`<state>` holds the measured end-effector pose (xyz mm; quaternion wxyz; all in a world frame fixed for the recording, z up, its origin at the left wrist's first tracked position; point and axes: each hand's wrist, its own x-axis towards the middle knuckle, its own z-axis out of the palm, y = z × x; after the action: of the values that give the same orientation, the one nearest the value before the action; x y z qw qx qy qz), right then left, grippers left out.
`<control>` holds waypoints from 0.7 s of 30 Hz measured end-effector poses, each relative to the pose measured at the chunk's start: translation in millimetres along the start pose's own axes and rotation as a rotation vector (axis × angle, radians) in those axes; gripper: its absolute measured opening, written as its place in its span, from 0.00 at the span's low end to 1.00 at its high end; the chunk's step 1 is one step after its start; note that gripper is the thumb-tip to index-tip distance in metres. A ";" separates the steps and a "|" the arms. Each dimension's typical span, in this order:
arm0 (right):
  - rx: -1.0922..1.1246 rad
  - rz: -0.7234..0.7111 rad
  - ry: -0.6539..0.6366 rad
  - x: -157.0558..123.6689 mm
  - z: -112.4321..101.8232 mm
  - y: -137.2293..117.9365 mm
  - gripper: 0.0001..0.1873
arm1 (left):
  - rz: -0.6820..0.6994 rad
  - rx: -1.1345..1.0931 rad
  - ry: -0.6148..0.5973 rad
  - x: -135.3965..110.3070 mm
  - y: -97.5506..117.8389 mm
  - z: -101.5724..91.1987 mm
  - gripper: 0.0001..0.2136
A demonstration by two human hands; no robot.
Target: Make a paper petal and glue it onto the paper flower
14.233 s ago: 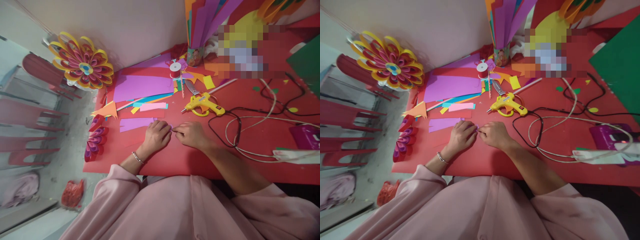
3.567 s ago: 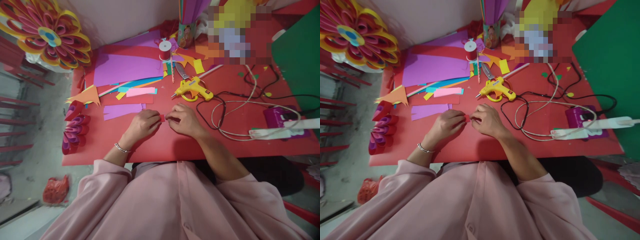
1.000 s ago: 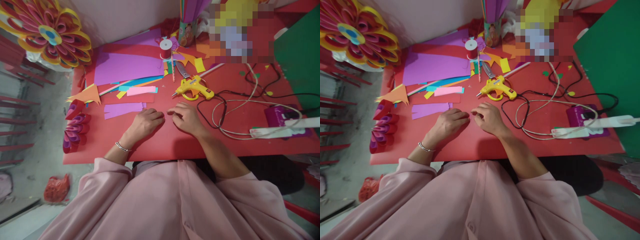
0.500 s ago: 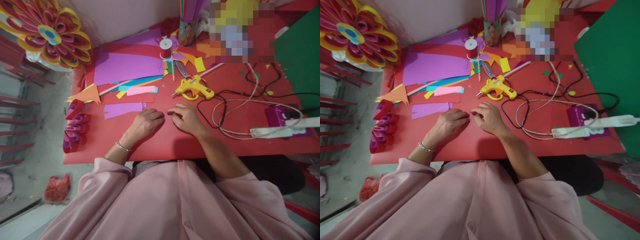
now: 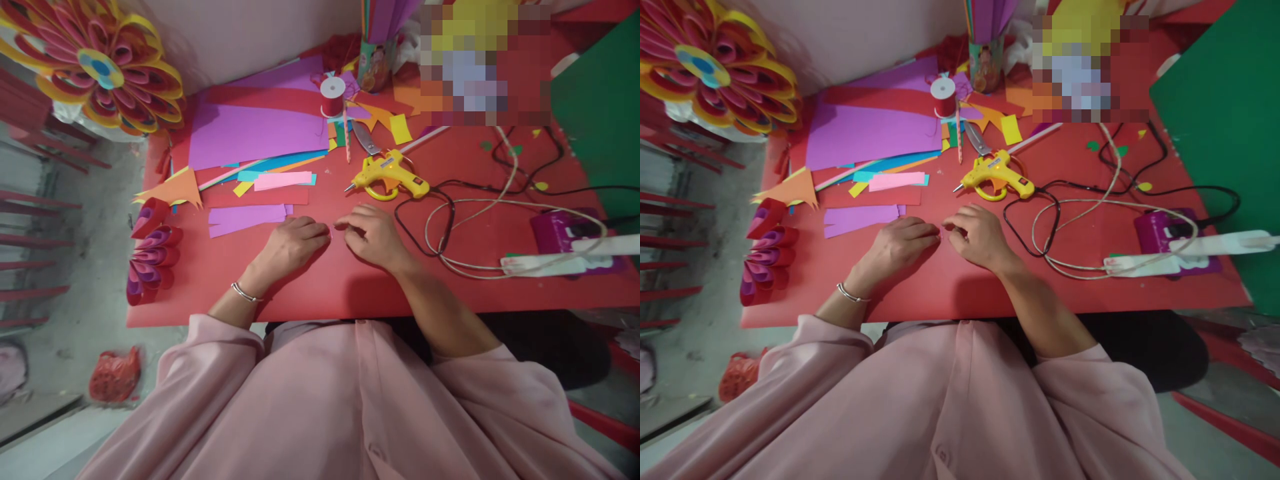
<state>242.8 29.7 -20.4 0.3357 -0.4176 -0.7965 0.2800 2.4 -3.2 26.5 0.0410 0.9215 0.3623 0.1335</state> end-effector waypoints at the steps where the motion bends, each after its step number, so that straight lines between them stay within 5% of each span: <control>1: 0.001 -0.003 0.002 0.0 0.3 0.5 0.16 | 0.001 -0.001 0.003 -0.1 -0.2 0.3 0.12; 14: -0.086 -0.046 -0.106 1.2 -1.5 -4.2 0.15 | 0.019 0.003 0.030 -2.3 -4.1 6.2 0.11; 21: -0.098 0.007 -0.051 2.6 2.4 -3.6 0.05 | 0.023 0.010 0.033 -1.6 -3.4 4.6 0.11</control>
<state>238.1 29.8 -18.6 0.2933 -0.4290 -0.8163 0.2522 0.4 -1.7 21.1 0.0287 0.9236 0.3528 0.1472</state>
